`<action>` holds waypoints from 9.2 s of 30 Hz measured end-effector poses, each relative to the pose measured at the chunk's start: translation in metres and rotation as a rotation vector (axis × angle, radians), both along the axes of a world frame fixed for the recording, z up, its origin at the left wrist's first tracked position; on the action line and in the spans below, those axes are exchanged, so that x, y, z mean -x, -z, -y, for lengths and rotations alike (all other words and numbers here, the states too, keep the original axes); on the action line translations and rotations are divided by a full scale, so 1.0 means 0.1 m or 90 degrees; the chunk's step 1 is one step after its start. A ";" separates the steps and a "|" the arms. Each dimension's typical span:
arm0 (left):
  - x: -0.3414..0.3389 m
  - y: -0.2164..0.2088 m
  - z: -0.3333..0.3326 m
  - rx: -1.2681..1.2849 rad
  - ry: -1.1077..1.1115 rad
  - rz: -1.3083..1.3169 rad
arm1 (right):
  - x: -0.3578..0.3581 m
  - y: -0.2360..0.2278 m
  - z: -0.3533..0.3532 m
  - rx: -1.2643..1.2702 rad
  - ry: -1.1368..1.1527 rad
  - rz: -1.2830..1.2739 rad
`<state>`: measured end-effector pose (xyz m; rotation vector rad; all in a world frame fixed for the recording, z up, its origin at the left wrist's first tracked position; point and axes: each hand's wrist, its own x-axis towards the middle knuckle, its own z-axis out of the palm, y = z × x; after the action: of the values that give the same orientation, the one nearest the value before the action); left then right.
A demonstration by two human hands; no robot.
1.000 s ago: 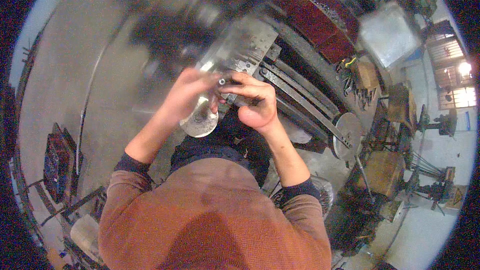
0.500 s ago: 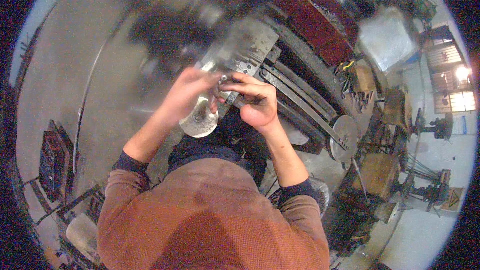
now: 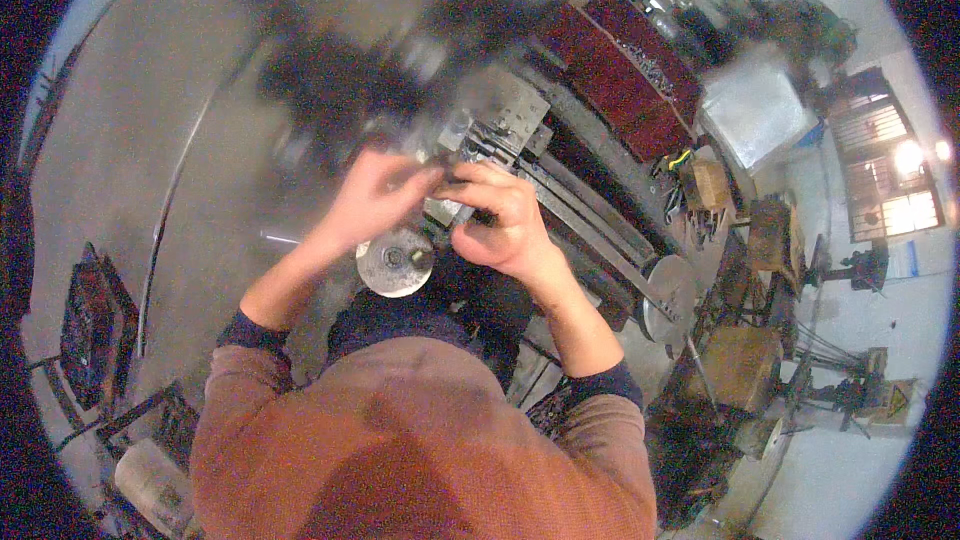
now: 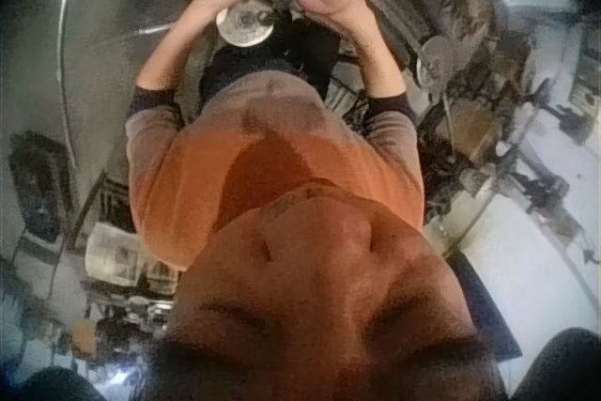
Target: The person operates a metal lathe in a workshop, repeatedly loading small cylindrical metal pieces into the chuck, adjusting controls, and removing finished pieces. The person handles each piece individually, placing them into a mesh basket after machining.
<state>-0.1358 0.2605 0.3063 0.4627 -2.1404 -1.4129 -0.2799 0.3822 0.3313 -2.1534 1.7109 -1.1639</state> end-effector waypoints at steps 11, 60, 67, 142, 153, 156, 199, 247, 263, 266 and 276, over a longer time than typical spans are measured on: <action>-0.20 -0.06 0.30 -0.061 0.069 0.029 | 0.15 -0.23 0.46 -0.094 -0.113 -0.014; -1.18 2.22 2.84 0.090 -0.238 0.612 | 1.32 -0.15 0.56 -0.069 0.276 -0.146; -0.94 2.30 2.95 0.567 -0.041 0.731 | 1.55 -0.03 -1.36 -0.226 0.602 -0.012; -0.56 2.10 2.25 -0.163 -0.569 -0.050 | 0.88 1.69 -4.68 -0.582 1.248 -0.028; -0.43 1.68 2.12 -0.196 -0.612 0.094 | 2.08 1.96 -5.79 -0.590 1.107 -0.399; -0.46 1.73 2.08 -0.249 -0.613 0.058 | 2.37 1.70 -5.36 -0.649 1.140 -0.398; -1.77 0.93 2.58 0.391 -0.461 0.478 | 0.98 -0.25 0.33 0.032 0.248 -0.175; -0.03 1.38 1.17 0.309 0.059 0.452 | 0.07 2.13 -5.27 -0.519 1.137 0.169; -0.03 1.28 1.02 0.301 0.007 0.376 | 0.20 2.50 -4.77 -0.625 0.975 0.113; -0.07 1.38 1.12 0.309 0.012 0.306 | 0.17 2.61 -4.78 -0.669 1.019 0.090; -0.07 1.34 1.07 0.359 0.008 0.297 | 0.02 2.61 -4.71 -0.664 1.048 0.033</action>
<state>-0.1291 0.1536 0.1723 0.5925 -2.7765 -0.6836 -0.2815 0.8535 0.0705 0.1141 2.9310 -0.1037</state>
